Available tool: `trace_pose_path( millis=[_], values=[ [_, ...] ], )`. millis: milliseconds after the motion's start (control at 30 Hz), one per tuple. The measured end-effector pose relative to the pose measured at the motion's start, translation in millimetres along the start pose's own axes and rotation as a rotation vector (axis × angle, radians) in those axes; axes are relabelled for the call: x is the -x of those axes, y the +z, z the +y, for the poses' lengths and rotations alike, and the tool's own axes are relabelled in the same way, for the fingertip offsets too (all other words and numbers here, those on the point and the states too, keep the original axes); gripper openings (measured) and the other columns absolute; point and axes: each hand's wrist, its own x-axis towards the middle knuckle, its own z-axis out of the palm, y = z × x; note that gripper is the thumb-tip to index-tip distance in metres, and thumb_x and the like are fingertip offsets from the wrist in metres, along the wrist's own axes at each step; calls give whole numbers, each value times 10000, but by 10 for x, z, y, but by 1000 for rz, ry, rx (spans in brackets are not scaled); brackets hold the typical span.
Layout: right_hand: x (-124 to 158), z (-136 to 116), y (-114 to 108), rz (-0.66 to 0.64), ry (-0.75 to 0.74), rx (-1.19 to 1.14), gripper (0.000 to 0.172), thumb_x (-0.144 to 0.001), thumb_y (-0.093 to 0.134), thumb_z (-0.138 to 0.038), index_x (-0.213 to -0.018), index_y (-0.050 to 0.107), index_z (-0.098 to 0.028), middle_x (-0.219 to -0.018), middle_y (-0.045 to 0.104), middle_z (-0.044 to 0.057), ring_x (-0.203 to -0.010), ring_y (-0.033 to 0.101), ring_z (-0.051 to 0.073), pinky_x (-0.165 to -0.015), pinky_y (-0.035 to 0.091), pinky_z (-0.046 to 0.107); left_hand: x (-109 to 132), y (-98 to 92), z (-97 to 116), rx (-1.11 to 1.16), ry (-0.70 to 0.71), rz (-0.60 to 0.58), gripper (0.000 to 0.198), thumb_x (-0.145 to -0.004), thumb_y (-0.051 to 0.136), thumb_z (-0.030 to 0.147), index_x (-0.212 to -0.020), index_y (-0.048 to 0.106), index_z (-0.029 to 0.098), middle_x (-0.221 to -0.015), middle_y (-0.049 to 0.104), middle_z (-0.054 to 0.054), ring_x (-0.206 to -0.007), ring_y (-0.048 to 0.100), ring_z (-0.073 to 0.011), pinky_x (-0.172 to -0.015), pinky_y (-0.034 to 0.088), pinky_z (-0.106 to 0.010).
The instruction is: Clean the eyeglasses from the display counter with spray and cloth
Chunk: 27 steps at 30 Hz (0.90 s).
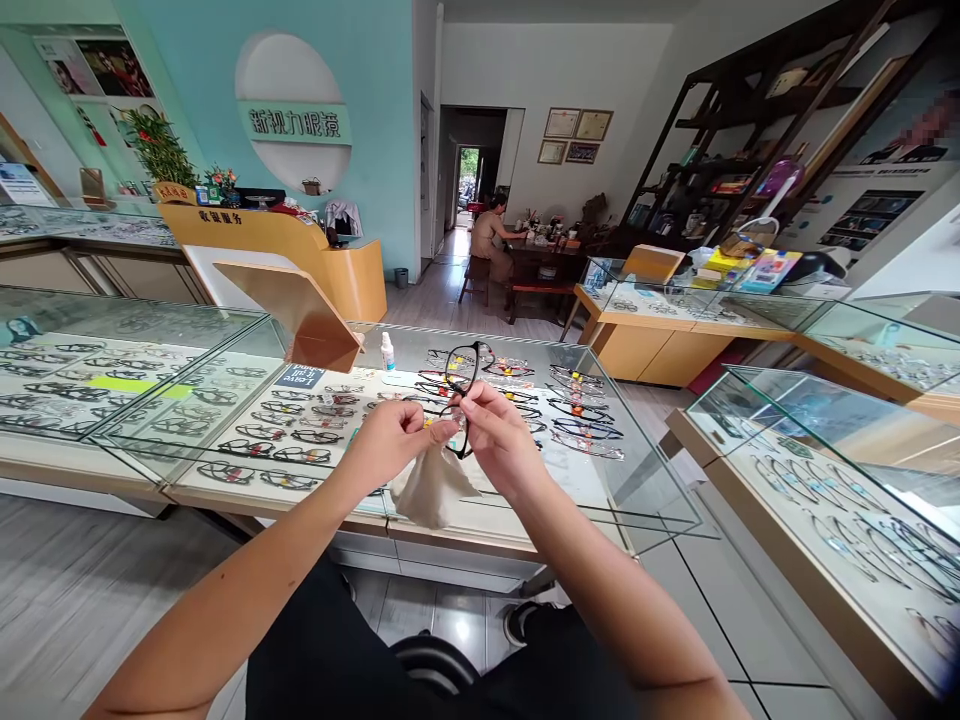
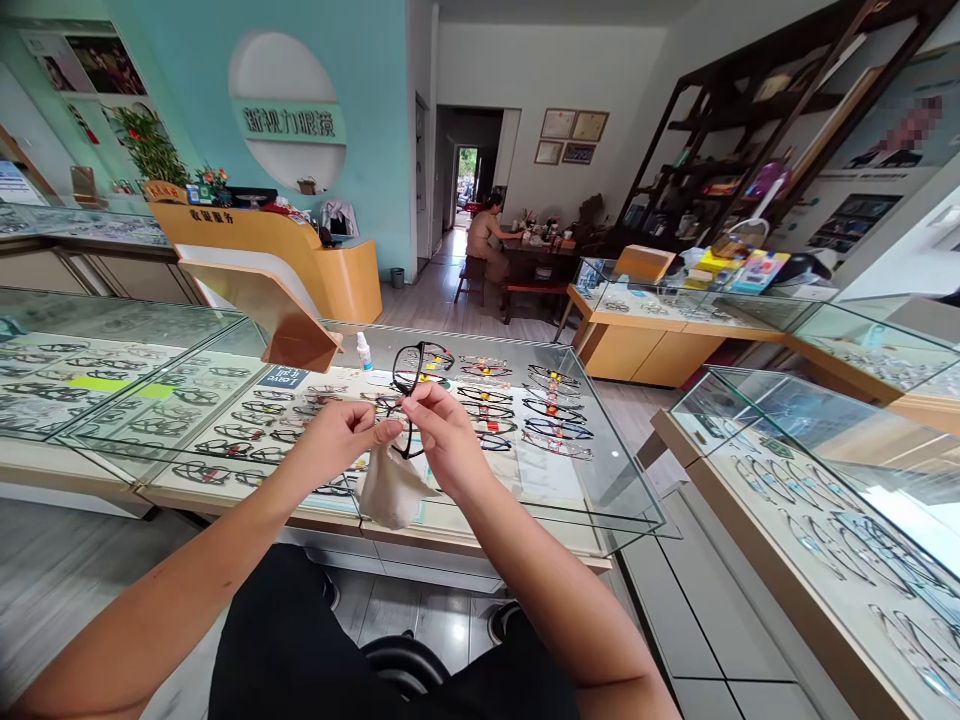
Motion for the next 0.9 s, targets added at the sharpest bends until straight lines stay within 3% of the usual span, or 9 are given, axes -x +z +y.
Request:
trace_pose_path(
  millis=[67, 167, 333, 433, 567, 767, 900],
  values=[
    [-5, 5, 20, 8, -11, 12, 330, -746, 984, -420, -820, 712, -249, -850, 632, -11, -854, 543, 180, -830, 437, 305, 18, -8, -5, 19, -21, -63, 686, -815, 811, 771, -595, 503, 200, -571, 463, 32, -577, 407, -125, -589, 281, -286],
    [-23, 17, 35, 13, -25, 30, 336, -744, 984, -438, -821, 714, -253, -845, 619, -14, -845, 522, 182, -811, 421, 306, 23, 1, -30, 121, -73, -152, 631, -826, 788, 799, -727, 722, 179, -704, 663, -23, -708, 641, -192, -663, 444, -290],
    [-57, 47, 40, 19, -20, 55, 351, -748, 977, -453, -822, 700, -251, -870, 633, -9, -829, 509, 176, -787, 424, 301, 3, 94, -74, 405, -152, -148, 650, -683, 905, 799, -803, 768, 175, -777, 657, -13, -804, 650, -202, -806, 596, -360],
    [-67, 58, 35, 17, 2, 23, 363, -744, 988, -455, -833, 703, -248, -876, 639, -13, -807, 516, 164, -743, 436, 280, 4, 170, -65, 553, -122, -95, 598, -682, 961, 719, -834, 773, 172, -802, 660, -6, -834, 630, -175, -850, 588, -338],
    [-95, 46, 21, 5, 47, -26, 373, -737, 995, -447, -830, 698, -242, -905, 680, -12, -772, 553, 152, -692, 474, 264, -22, 247, -30, 748, -95, -61, 545, -684, 1019, 599, -798, 722, 157, -774, 649, 6, -781, 592, -130, -787, 533, -274],
    [-232, -15, -45, -94, 100, -72, 384, -754, 991, -439, -785, 670, -231, -975, 767, 10, -794, 647, 154, -712, 516, 265, -197, 291, 36, 892, -92, -165, 522, -674, 1066, 416, -1033, 780, 165, -896, 726, -24, -833, 647, -155, -811, 523, -297],
    [-363, -84, -134, -147, 100, -32, 368, -792, 968, -461, -799, 672, -242, -1190, 824, 51, -996, 724, 211, -832, 569, 311, -379, 297, 58, 851, -61, -255, 555, -679, 1062, 423, -1084, 778, 173, -901, 729, -28, -824, 644, -161, -799, 510, -299]
  ],
)
